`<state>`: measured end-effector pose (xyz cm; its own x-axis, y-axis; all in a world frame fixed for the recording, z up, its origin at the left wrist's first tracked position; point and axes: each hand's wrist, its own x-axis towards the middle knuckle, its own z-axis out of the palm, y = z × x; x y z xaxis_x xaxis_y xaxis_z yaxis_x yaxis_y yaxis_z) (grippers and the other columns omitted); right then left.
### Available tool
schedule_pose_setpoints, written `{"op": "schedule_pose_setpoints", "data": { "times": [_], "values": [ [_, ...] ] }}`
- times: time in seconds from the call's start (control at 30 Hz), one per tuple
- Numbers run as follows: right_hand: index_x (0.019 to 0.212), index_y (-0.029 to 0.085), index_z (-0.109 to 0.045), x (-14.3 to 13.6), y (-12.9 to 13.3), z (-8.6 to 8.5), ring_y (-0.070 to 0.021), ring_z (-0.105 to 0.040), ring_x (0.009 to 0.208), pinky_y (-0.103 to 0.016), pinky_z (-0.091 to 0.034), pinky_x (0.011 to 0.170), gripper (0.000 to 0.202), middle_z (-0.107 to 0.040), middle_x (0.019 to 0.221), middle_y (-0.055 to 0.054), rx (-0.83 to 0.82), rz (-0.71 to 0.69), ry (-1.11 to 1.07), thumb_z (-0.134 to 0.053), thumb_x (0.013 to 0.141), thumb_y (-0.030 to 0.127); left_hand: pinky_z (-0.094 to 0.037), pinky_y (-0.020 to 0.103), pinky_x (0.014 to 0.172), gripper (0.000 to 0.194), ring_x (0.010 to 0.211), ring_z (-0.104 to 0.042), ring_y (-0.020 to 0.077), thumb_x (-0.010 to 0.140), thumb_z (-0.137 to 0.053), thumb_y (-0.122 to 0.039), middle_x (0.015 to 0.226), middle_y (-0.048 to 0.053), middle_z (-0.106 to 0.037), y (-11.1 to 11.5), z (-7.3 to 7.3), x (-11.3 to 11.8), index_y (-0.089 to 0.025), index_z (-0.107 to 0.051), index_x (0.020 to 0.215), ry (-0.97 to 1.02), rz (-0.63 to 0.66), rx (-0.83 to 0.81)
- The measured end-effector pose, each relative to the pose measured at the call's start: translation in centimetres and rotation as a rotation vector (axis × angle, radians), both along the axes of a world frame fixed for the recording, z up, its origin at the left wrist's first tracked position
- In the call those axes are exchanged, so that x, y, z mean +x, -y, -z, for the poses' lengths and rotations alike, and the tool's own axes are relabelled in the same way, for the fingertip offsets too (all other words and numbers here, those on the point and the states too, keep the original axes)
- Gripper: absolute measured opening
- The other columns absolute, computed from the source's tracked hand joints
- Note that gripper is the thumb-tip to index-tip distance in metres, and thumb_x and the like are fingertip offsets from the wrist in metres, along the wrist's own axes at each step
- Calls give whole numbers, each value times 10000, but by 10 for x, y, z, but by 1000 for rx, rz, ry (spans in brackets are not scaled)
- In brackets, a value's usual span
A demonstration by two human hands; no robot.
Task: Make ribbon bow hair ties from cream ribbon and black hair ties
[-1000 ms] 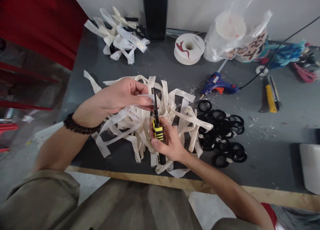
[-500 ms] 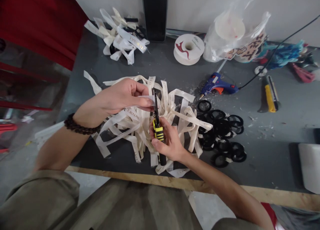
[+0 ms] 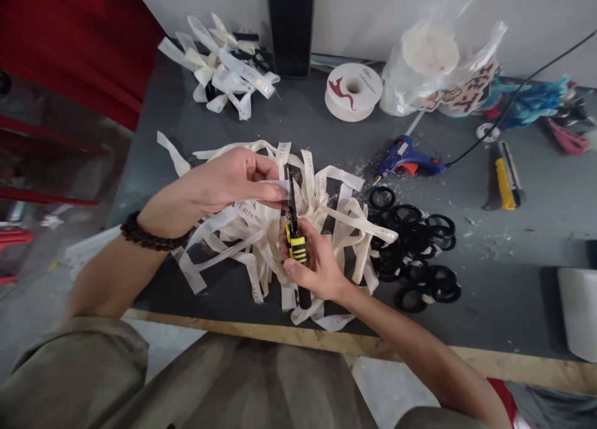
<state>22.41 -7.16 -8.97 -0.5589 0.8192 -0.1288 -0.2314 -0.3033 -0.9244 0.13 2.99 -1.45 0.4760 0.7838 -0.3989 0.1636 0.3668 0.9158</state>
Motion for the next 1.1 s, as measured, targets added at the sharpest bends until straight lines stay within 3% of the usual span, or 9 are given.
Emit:
{"op": "schedule_pose_setpoints", "data": {
  "times": [0.3,0.47,0.83,1.1],
  "values": [
    [1192,236,-597,2,2,4,-180,-568,799,-328,-468,693,521,-625,987,-44,13,8,-6,-831,897,596,-634,224,788,198,744,-762,121,829,-855,-231,743,7,-753,1,-1,0,-182,-723,690,-66,-5,18],
    [1181,243,-582,1,1,2,-186,-557,791,-334,-473,682,575,-624,994,-51,-9,-2,3,-837,864,649,-631,224,791,171,783,-776,132,832,-845,-242,786,18,-788,1,0,0,-186,-741,708,-52,5,25],
    [1157,237,-589,1,1,2,-176,-556,762,-336,-471,681,538,-624,952,-32,27,3,33,-823,886,640,-501,167,649,172,695,-697,80,843,-850,-222,736,-5,-764,0,1,-2,-190,-755,704,-82,40,62],
    [1178,235,-580,0,1,0,-194,-572,825,-342,-488,694,602,-616,1012,-58,-7,11,19,-829,859,680,-483,202,635,178,710,-706,105,854,-853,-272,745,12,-771,0,6,-3,-198,-766,717,-94,57,82]
  ]
}}
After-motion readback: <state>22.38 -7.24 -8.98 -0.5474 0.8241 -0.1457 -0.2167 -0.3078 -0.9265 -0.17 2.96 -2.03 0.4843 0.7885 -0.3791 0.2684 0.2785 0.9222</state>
